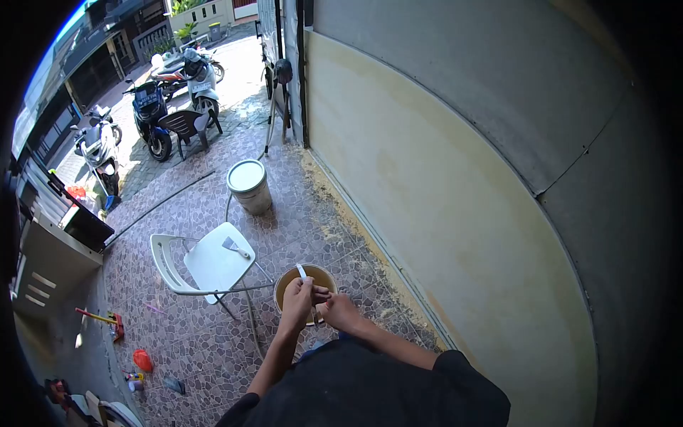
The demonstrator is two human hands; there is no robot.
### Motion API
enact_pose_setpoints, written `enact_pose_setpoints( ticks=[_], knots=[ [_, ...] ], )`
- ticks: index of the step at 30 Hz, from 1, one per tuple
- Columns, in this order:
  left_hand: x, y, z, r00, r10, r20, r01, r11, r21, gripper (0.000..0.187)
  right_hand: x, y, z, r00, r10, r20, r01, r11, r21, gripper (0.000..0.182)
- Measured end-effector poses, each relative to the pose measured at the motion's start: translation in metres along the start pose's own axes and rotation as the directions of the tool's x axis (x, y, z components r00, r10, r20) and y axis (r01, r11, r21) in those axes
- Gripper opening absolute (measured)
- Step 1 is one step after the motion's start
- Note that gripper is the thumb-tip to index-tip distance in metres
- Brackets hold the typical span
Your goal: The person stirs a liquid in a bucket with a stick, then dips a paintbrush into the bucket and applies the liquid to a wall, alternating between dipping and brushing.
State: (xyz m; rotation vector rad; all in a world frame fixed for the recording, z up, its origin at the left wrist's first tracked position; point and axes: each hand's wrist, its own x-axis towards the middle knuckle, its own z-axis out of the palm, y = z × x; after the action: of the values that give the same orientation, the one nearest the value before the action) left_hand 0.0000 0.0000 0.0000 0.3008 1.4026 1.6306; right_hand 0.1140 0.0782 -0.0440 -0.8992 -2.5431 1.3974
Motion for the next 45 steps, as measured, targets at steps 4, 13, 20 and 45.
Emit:
enact_pose_setpoints(
  ticks=[4, 13, 20, 45],
  knots=[
    [0.048, 0.028, -0.038, 0.997, -0.013, -0.079, 0.015, 1.000, 0.026, 0.029, 0.056, -0.030, 0.007, 1.000, 0.006, -0.022, -0.007, 0.999, -0.039, 0.029],
    [0.182, 0.054, -0.035, 0.987, -0.078, -0.140, 0.070, 0.996, -0.058, 0.032, 0.207, -0.014, -0.054, 0.968, -0.192, 0.159, 0.202, 0.978, -0.046, 0.033],
    [0.276, 0.099, -0.010, 0.968, -0.114, -0.223, 0.114, 0.993, -0.012, 0.029, 0.310, 0.019, -0.096, 0.958, -0.204, 0.202, 0.230, 0.967, -0.110, 0.024],
    [0.569, 0.270, -0.120, 0.974, -0.081, 0.211, 0.056, 0.991, 0.120, 0.031, 0.622, -0.065, -0.065, 0.959, -0.171, -0.224, 0.161, 0.985, -0.061, 0.008]
  ],
)
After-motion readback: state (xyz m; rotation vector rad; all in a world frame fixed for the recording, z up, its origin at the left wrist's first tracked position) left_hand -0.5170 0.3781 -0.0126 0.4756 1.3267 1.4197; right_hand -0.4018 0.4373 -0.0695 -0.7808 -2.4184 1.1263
